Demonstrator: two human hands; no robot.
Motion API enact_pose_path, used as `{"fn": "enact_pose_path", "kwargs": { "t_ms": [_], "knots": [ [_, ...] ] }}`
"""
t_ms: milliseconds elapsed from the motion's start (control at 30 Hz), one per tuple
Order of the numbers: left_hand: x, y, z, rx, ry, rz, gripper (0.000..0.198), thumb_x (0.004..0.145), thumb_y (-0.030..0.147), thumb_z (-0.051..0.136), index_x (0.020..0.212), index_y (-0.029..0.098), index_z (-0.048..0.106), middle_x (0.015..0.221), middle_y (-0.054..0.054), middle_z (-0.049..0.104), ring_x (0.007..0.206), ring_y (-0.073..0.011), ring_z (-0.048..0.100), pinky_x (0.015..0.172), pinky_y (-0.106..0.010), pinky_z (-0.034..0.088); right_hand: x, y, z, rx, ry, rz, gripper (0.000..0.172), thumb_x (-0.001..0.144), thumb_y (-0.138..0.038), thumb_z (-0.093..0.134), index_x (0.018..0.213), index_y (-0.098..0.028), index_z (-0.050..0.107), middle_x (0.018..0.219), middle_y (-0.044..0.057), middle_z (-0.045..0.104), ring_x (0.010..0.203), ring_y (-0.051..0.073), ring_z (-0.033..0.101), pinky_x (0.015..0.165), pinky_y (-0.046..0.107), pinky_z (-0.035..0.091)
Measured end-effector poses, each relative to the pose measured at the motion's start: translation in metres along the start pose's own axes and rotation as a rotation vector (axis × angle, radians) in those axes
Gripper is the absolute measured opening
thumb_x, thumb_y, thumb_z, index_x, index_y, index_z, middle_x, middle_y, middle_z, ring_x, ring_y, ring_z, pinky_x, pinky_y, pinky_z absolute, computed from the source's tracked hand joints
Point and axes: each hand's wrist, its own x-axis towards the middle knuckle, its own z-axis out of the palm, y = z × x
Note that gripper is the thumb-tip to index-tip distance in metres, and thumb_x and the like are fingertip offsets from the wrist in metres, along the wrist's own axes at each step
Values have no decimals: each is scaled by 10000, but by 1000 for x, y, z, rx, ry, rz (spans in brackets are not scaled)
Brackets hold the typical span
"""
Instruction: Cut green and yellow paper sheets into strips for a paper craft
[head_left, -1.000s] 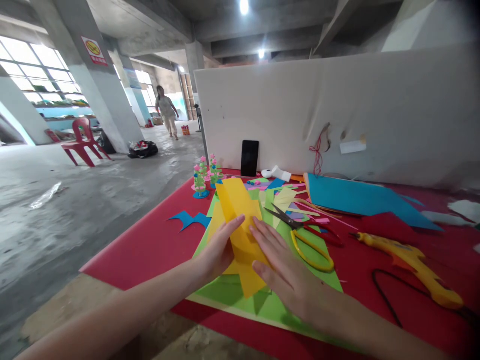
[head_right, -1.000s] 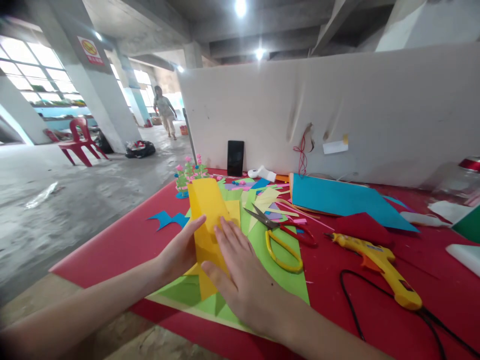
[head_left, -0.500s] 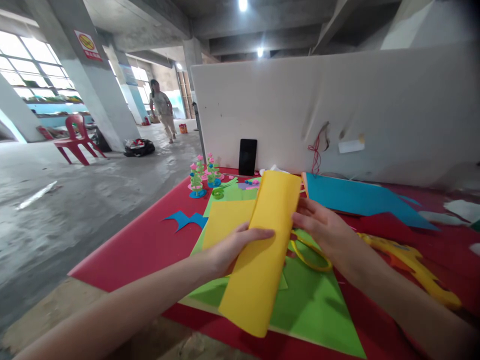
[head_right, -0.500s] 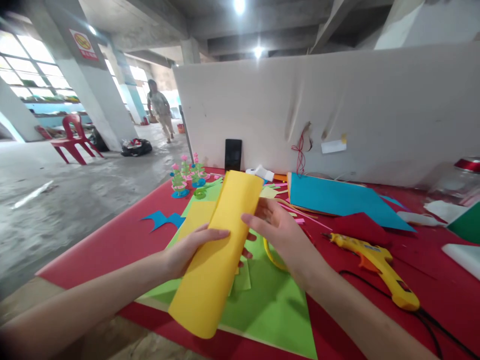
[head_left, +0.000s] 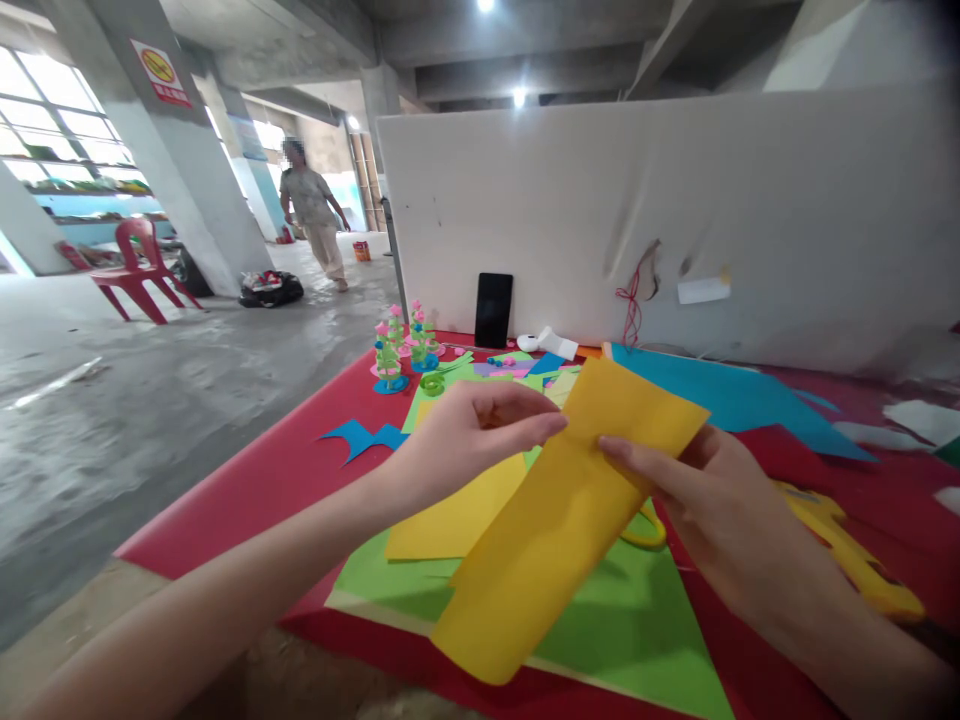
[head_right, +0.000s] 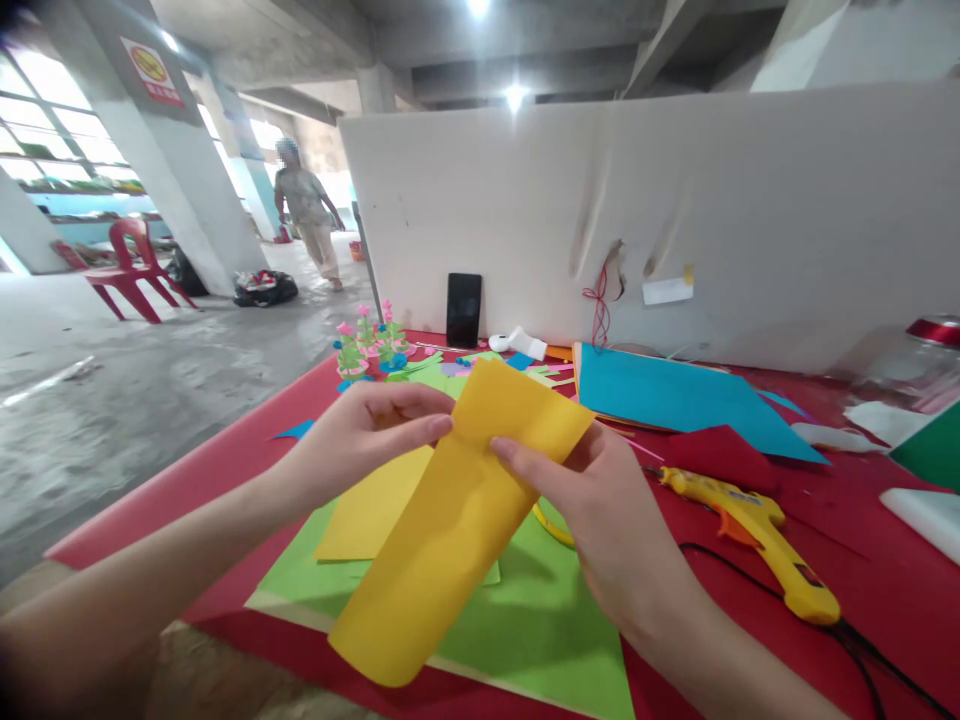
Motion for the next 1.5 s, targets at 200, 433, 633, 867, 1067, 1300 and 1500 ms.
{"fn": "enact_pose_path", "kwargs": {
  "t_ms": [200, 433, 633, 867, 1067, 1300, 1500],
  "knots": [
    [2, 18, 7, 78, 143, 211, 103, 678, 288, 632, 680, 201, 689, 646, 4, 664, 602, -131, 605, 522, -188, 447, -9, -7, 9, -40, 63, -45, 332, 583, -259, 712, 911, -255, 655, 990, 27, 668, 836, 213, 640, 623, 263, 563],
    [1, 20, 9, 27, 150, 176, 74, 674, 236, 635, 681, 201, 700, 636, 13, 663, 591, -117, 603, 508, -163, 447, -13, -7, 4, -134, 28, -69, 372, 603, -273, 697, 970, -270, 638, 1039, 20, 649, 913, 222, 616, 694, 286, 556],
    [-1, 21, 8, 60, 146, 170, 92, 682, 262, 628, 680, 207, 702, 567, 19, 633, 496, -92, 553, 424, -157, 393, -13, -7, -1, -157, -25, -62, 374, 626, -270, 687, 994, -304, 629, 1049, -1, 644, 930, 213, 610, 694, 263, 559],
    [-2, 21, 7, 47, 143, 139, 118, 674, 285, 631, 670, 187, 696, 519, 4, 607, 461, -104, 546, 383, -164, 389, -14, -4, 3, -30, -33, -27, 389, 645, -248, 679, 1023, -313, 614, 1059, 6, 640, 904, 222, 621, 685, 281, 564],
    [-1, 21, 6, 33, 78, 182, 130, 687, 279, 627, 678, 159, 673, 548, 11, 618, 454, -90, 552, 404, -168, 443, -13, -3, -3, -37, -83, -54, 359, 662, -241, 664, 998, -357, 617, 1061, -30, 638, 912, 188, 618, 694, 211, 544],
    [-1, 17, 4, -56, -20, 193, 152, 733, 300, 586, 759, 160, 638, 599, 19, 598, 481, -73, 547, 405, -145, 452, -13, -2, -1, -31, -61, -6, 348, 628, -248, 682, 955, -359, 639, 1030, -15, 652, 867, 235, 633, 644, 277, 563],
    [-2, 14, 15, -161, -248, 106, 362, 772, 287, 542, 1113, 174, 495, 862, -40, 587, 719, -120, 574, 573, -187, 477, -17, -2, -1, -18, -71, 113, 355, 570, -284, 714, 911, -366, 656, 1017, -5, 656, 853, 279, 632, 634, 361, 567]
  ]
}}
